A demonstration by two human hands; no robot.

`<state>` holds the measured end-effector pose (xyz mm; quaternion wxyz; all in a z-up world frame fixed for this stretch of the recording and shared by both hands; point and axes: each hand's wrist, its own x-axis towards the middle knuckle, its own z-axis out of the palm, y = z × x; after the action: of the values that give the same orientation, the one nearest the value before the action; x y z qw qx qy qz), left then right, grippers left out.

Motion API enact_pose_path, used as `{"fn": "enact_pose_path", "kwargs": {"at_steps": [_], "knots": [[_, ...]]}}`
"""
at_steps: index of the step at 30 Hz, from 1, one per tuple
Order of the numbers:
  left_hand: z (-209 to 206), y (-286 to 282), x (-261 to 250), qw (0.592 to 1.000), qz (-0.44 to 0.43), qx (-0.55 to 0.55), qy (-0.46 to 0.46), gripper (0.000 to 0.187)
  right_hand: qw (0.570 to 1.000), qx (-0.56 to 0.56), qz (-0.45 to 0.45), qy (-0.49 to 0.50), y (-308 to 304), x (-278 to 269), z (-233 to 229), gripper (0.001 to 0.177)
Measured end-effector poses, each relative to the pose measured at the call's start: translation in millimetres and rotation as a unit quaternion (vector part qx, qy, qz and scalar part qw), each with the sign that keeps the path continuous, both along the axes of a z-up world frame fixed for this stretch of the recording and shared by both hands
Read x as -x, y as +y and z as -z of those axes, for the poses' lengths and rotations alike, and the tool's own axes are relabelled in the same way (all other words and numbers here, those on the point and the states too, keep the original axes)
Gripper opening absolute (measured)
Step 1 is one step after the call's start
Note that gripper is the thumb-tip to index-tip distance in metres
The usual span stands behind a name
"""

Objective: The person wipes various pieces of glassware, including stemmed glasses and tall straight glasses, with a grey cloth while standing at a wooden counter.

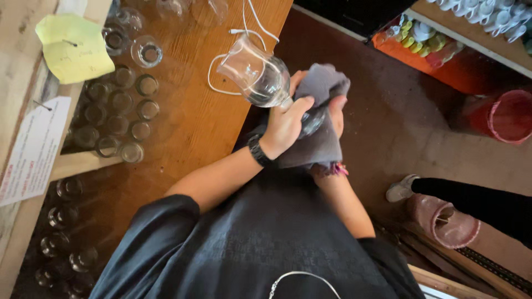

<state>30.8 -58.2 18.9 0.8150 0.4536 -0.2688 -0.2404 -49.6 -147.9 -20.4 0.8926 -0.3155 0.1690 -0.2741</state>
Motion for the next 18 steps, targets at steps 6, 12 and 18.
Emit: {"fn": "enact_pose_path", "kwargs": {"at_steps": [6, 12, 18], "knots": [[8, 25, -25, 0.988, 0.018, -0.149, 0.046, 0.018, 0.996, -0.052, 0.011, -0.073, -43, 26, -16, 0.090], [7, 16, -19, 0.935, 0.127, -0.331, -0.023, 0.031, 0.836, 0.523, 0.067, 0.151, -3, 34, -33, 0.086], [4, 28, -12, 0.885, 0.353, -0.276, -0.129, 0.021, 0.990, 0.113, 0.088, 0.018, -51, 4, -30, 0.078]]}}
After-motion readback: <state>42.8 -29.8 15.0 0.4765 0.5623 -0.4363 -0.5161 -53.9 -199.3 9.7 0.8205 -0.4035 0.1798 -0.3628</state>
